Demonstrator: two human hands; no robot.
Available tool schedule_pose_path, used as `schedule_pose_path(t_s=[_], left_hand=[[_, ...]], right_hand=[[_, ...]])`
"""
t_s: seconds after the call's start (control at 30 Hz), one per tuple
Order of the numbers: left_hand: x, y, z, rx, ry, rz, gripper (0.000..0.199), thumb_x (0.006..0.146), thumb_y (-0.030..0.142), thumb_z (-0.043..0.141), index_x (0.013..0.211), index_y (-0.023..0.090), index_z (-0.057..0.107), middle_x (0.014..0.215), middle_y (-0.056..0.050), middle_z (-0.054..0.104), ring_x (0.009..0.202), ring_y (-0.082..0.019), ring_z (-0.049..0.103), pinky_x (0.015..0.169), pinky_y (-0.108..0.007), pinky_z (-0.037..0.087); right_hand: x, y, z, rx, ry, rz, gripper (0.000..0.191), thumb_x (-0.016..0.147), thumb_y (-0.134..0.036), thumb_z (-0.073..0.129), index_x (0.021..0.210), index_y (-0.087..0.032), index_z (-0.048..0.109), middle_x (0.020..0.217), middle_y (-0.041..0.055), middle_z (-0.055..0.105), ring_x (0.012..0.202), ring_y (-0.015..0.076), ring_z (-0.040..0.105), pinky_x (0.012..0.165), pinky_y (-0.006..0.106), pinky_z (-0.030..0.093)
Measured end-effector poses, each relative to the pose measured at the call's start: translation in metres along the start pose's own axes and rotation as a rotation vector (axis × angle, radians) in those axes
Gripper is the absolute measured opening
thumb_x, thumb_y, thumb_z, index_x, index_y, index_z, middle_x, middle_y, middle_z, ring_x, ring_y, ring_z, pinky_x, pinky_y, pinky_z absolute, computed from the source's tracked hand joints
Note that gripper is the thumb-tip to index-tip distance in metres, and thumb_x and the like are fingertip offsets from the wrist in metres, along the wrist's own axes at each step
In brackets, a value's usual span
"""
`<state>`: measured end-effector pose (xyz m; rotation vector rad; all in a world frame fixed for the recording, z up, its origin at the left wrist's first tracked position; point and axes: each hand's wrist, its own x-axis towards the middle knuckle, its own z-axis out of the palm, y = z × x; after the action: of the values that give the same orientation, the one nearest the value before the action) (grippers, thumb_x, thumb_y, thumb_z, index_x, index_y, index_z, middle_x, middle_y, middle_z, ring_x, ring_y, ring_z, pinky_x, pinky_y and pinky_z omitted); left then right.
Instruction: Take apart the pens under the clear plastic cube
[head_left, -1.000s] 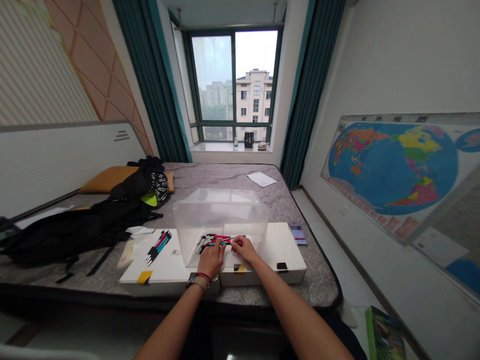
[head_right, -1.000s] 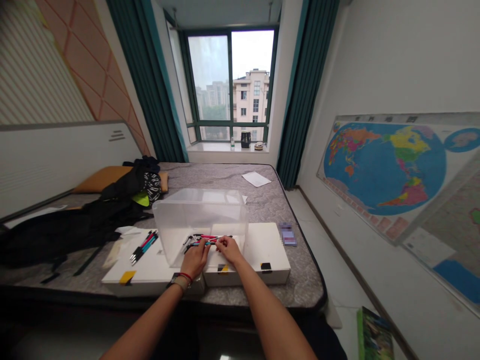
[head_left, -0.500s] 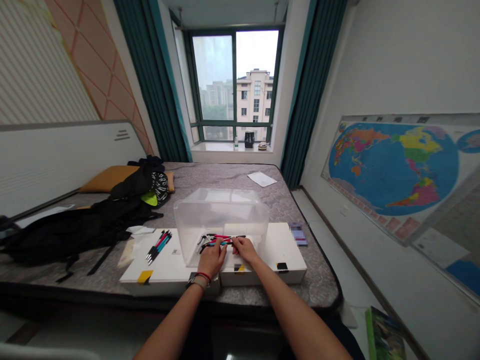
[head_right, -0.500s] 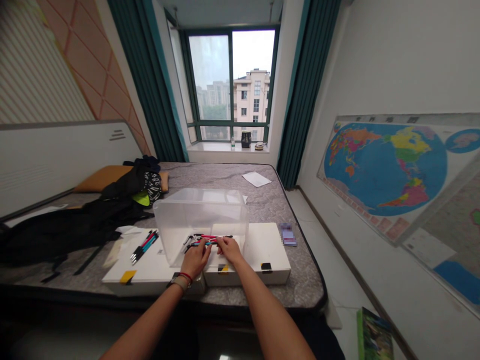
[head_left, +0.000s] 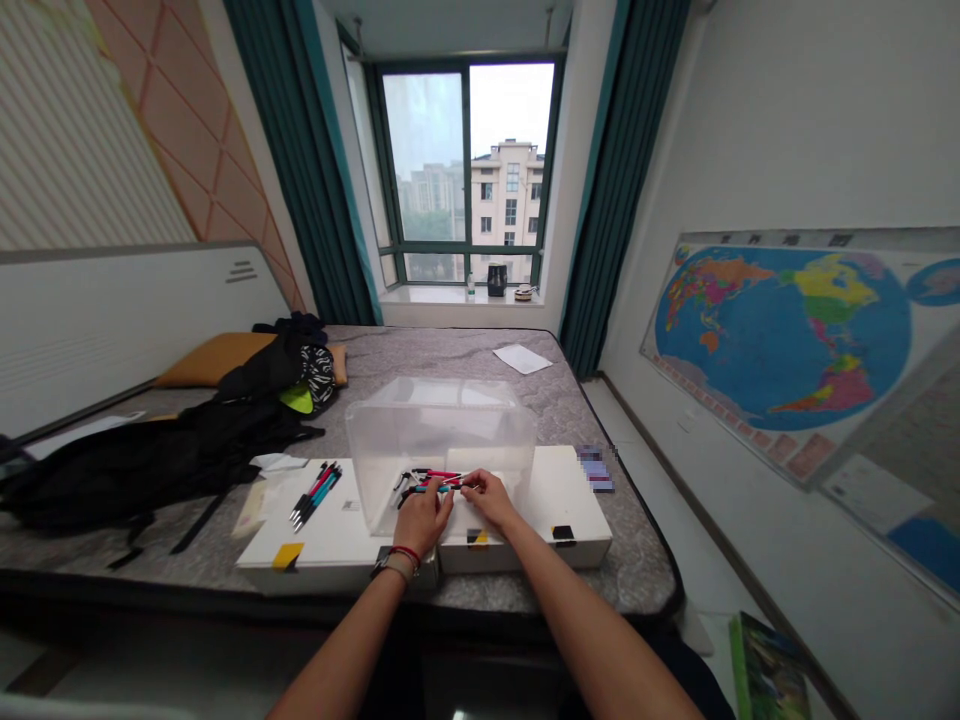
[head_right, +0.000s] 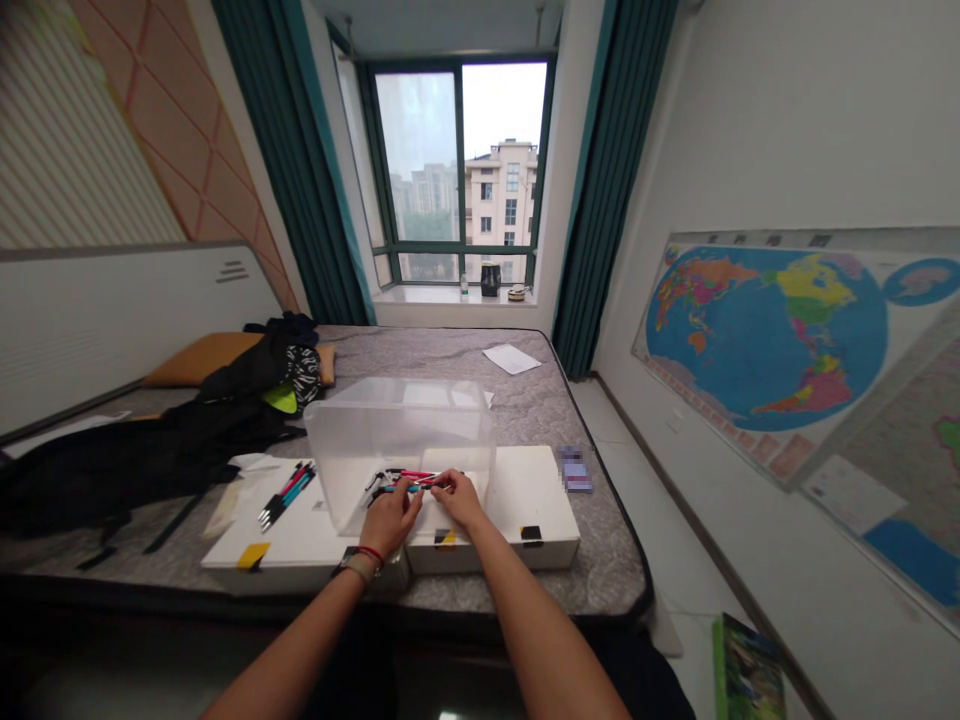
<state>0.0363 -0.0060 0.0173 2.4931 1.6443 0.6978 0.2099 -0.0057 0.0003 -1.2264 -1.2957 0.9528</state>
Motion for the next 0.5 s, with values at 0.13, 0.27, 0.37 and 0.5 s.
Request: schedule_pose_path(t_s=[0.13, 0.27, 0.37, 0.5], left_hand=[[-0.0002, 0.0004, -0.0007, 0.000, -0.002, -0.031, 0.039, 0.095, 0.051, 0.033, 0.110, 0.021, 0.052, 0.071, -0.003, 0.067, 0.070, -0.019, 0.065, 0.060, -0.025, 0.037], [0.0001, -0.0008, 0.0011, 0.014, 0.010, -0.036, 0.039, 0.095, 0.051, 0.032, 0.109, 0.021, 0.052, 0.072, -0.003, 0.067, 0.070, -0.020, 0.065, 0.059, -0.025, 0.036], [0.0002, -0.0010, 0.0020, 0.013, 0.024, -0.035, 0.039, 0.096, 0.051, 0.030, 0.110, 0.021, 0.051, 0.071, -0.003, 0.067, 0.069, -0.020, 0.065, 0.058, -0.025, 0.036], [0.0000, 0.0001, 0.0011, 0.022, 0.029, -0.058, 0.041, 0.095, 0.052, 0.030, 0.111, 0.020, 0.051, 0.072, -0.005, 0.068, 0.071, -0.021, 0.066, 0.059, -0.025, 0.038]], right_hand=[[-0.0005, -0.0034, -0.0002, 0.077, -0.023, 0.018, 0.018, 0.069, -0.031, 0.068, 0.080, -0.018, 0.062, 0.071, 0.0007, 0.064, 0.063, 0.0143, 0.056, 0.059, 0.025, 0.043], [-0.0018, -0.0075, -0.0001, 0.089, -0.016, 0.041, 0.021, 0.070, -0.036, 0.068, 0.080, -0.018, 0.063, 0.068, 0.0012, 0.066, 0.060, 0.0142, 0.057, 0.057, 0.025, 0.043], [-0.0020, -0.0082, 0.0002, 0.088, 0.017, 0.049, 0.021, 0.071, -0.037, 0.067, 0.078, -0.017, 0.063, 0.066, 0.0014, 0.065, 0.059, 0.0137, 0.056, 0.056, 0.025, 0.042], [-0.0010, -0.0062, 0.0007, 0.109, 0.043, 0.051, 0.021, 0.071, -0.036, 0.066, 0.079, -0.016, 0.062, 0.066, 0.0018, 0.065, 0.057, 0.0129, 0.056, 0.054, 0.024, 0.042]])
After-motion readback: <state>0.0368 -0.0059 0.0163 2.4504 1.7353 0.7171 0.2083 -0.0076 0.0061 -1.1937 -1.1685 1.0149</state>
